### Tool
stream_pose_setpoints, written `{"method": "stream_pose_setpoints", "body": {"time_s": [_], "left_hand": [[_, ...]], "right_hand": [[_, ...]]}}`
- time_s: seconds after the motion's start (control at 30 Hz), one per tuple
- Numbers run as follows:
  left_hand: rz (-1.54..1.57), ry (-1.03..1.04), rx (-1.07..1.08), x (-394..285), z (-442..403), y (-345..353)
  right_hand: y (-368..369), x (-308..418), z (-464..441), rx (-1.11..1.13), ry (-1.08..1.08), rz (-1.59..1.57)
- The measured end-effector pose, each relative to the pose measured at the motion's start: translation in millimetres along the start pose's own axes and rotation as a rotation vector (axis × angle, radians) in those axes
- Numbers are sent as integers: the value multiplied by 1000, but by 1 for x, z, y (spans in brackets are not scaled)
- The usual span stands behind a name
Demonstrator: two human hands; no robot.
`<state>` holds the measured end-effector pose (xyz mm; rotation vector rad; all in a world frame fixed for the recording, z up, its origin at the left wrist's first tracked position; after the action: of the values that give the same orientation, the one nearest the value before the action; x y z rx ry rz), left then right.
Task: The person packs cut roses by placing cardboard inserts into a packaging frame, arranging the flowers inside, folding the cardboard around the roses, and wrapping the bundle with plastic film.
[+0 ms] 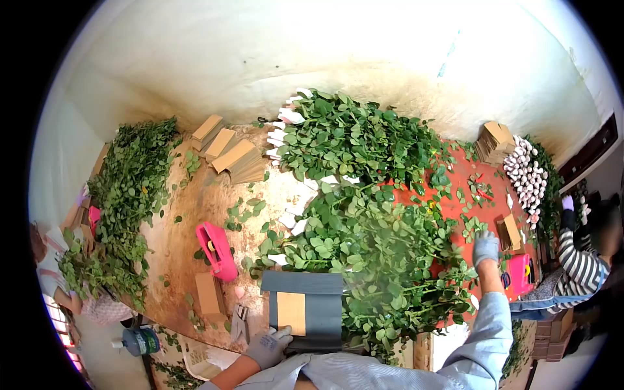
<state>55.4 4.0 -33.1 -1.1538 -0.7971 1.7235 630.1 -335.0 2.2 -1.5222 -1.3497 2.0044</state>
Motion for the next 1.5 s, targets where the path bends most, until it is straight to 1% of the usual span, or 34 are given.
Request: {"method": "stream_pose_setpoints", "body": {"time_s": [0.03, 0.07, 0.1, 0.13, 0.2, 0.23, 0.27, 0.33, 0.4, 0.43, 0.5, 0.57, 0.6, 0.63, 0.7, 0.73, 0.77, 0.8, 0.83, 0.9, 0.97, 1.0, 1.03, 1.07, 1.1, 1.13, 1.17, 1.2, 1.23, 1.3, 1.33, 1.37, 1.43, 1.5], "left_hand": [[9, -18, 5, 0, 1, 1], [13, -15, -1, -1, 1, 1], [-1, -9, 12, -2, 0, 2], [-17, -1, 26, -1, -2, 3], [-20, 15, -16, 3, -1, 10], [-16, 24, -51, 4, -1, 11], [-21, 36, -46, 2, -2, 7], [13, -14, 11, -1, -2, 0], [4, 7, -26, 2, 0, 5], [5, 15, -68, 4, 2, 8], [-45, 37, -72, 6, 3, 14], [-57, -8, 30, 14, 3, 26], [-57, -3, 33, 8, 0, 18], [-149, -96, 97, 2, -4, 8], [-329, -285, 222, -2, -7, -6], [-321, -285, 222, 6, -4, 3], [-205, -146, 152, 13, -1, 17], [-89, -8, 80, 10, -1, 18], [-81, -9, 76, 12, 1, 25], [15, -5, -30, 8, 1, 17], [28, 4, -64, 4, 1, 12], [28, 20, -94, 4, 0, 8], [31, 12, -103, 5, 0, 8], [34, 21, -127, 4, 2, 8], [41, 28, -150, 4, 3, 9], [56, 12, -151, 5, 2, 13], [38, 41, -227, 4, 2, 13], [20, 68, -302, 1, 5, 8], [38, 46, -296, 0, 7, 1], [33, -2, -31, -2, -1, 0], [46, -13, -30, -3, -2, -1], [55, -33, -27, -2, -1, 2], [75, -62, -21, 1, -4, 7], [87, -53, -32, 4, -5, 13]], "right_hand": [[-3, 13, -12, 6, -12, -84], [-15, 33, -24, -63, -57, -245], [-59, 63, -26, -179, -169, -392], [-87, 96, -34, -125, -230, -410], [-122, 168, -54, -226, -402, -628], [-153, 201, -56, -180, -463, -705], [-180, 231, -56, -251, -530, -792], [-200, 296, -70, -209, -644, -900], [-215, 354, -75, -258, -754, -881], [-211, 384, -81, -227, -773, -821], [-217, 411, -79, -103, -737, -691], [-206, 442, -88, -107, -728, -462], [-196, 455, -94, -166, -698, -428], [-202, 455, -93, -162, -696, -427], [-219, 457, -79, -102, -825, -366], [-235, 453, -63, -290, -859, -423], [-261, 439, -42, -347, -985, -477], [-281, 425, -23, -430, -1049, -476], [-295, 415, -7, -516, -1113, -476], [-305, 407, 0, -550, -1188, -492], [-300, 395, -24, -282, -1056, -491], [-292, 385, -33, -199, -1018, -435], [-296, 369, -38, -390, -942, -439], [-295, 359, -39, -639, -854, -387], [-295, 351, -48, -624, -756, -418], [-315, 330, -49, -456, -805, -522], [-338, 307, -43, -471, -752, -503], [-342, 292, -46, -696, -661, -564], [-368, 263, -32, -889, -635, -608], [-407, 222, -5, -1085, -601, -753], [-424, 208, 11, -1160, -600, -711], [-437, 199, 27, -1190, -611, -634], [-449, 196, 53, -1110, -636, -514], [-443, 208, 83, -949, -755, -424]]}}
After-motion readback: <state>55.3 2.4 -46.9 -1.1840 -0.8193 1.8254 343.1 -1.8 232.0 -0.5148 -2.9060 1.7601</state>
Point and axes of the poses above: each hand's wrist, its own z-axis away from the middle knuckle, its own y-axis out of the palm, x = y × z, the point moved 7 cm from there along -z, towards the middle knuckle, and after that the axes turned 3 degrees about -z, right-handed, at the moved point
